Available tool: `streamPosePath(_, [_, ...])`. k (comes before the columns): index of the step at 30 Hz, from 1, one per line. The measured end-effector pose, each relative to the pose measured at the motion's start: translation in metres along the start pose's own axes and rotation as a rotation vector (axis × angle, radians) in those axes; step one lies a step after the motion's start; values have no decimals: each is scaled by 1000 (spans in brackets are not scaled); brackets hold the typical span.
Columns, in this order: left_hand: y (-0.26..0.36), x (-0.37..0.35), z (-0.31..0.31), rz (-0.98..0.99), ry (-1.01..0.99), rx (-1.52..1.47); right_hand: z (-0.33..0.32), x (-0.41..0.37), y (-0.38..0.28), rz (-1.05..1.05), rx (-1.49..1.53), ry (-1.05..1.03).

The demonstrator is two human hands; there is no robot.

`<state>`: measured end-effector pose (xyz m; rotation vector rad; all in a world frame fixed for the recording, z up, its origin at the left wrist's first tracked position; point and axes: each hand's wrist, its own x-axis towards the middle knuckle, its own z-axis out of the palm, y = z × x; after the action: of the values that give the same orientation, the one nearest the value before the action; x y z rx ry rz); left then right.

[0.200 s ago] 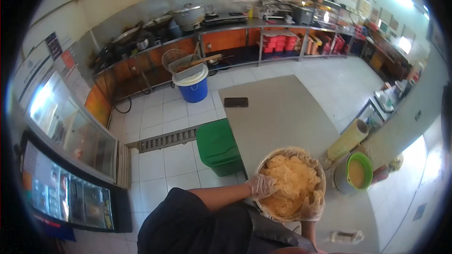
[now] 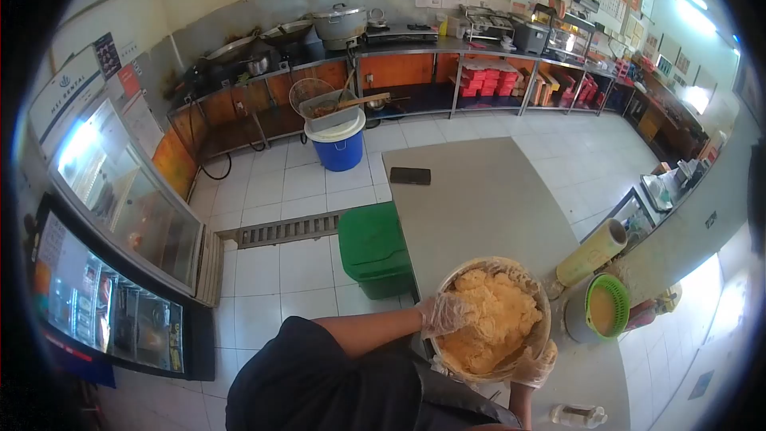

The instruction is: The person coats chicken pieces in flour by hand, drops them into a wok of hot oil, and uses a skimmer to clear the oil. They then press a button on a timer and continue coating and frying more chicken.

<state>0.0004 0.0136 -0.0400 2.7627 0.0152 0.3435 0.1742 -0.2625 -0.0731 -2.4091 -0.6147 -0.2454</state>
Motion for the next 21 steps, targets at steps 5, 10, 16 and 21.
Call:
streamPosePath(5, [-14,-4,-14,34,-114,-8,21,5,7,272,645,94])
streamPosePath(10, [9,3,-89,-109,121,291,11,11,-9,323,422,-36])
streamPosePath(16, [-52,-2,-11,-400,-167,166,43,7,73,95,-9,-204])
streamPosePath(21, [-103,-15,34,-306,76,-15,72,0,89,-69,-123,5])
